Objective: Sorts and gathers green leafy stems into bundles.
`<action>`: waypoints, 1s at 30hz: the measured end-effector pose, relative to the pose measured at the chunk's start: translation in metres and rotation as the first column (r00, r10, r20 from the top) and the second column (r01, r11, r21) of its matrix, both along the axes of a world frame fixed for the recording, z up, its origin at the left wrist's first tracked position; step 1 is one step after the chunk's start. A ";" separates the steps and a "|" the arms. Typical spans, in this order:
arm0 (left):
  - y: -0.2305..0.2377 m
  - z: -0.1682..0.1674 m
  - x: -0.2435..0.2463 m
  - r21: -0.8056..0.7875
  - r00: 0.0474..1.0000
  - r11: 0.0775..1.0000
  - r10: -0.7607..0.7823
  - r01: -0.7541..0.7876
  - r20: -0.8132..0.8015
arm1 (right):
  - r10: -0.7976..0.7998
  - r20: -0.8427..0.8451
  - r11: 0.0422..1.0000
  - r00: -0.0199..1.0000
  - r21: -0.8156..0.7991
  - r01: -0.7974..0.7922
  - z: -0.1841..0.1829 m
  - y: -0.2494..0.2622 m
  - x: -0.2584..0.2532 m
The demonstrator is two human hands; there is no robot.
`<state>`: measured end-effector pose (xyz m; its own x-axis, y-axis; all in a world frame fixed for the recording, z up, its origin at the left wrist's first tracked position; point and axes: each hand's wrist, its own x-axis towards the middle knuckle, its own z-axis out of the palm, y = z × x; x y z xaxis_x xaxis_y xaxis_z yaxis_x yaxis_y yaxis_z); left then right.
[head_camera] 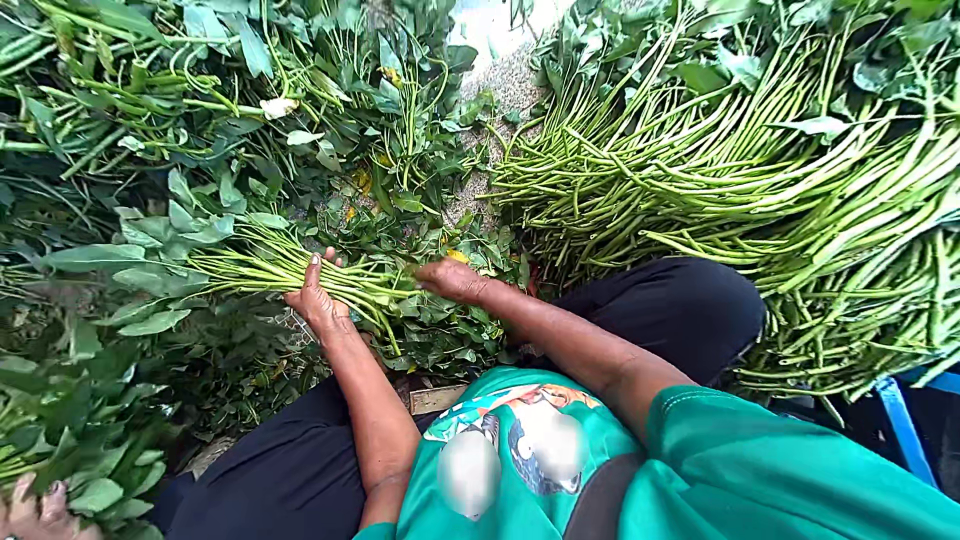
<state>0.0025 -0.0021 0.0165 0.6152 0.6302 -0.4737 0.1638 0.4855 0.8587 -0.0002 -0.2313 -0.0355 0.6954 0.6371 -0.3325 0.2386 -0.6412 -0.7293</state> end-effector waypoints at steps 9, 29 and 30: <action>0.001 -0.010 0.005 0.014 0.973 0.975 0.222 -0.223 0.063 | -0.098 -0.272 0.904 0.957 0.378 0.200 0.028 -0.011 0.040; -0.036 -0.017 0.013 -0.196 1.000 0.980 -0.019 0.022 0.015 | 0.000 0.341 0.817 0.940 -0.542 0.196 -0.027 -0.047 0.278; -0.037 -0.018 0.013 -0.208 1.000 0.978 -0.008 0.008 -0.001 | 0.049 0.340 0.810 0.939 -0.563 0.162 -0.034 -0.049 0.282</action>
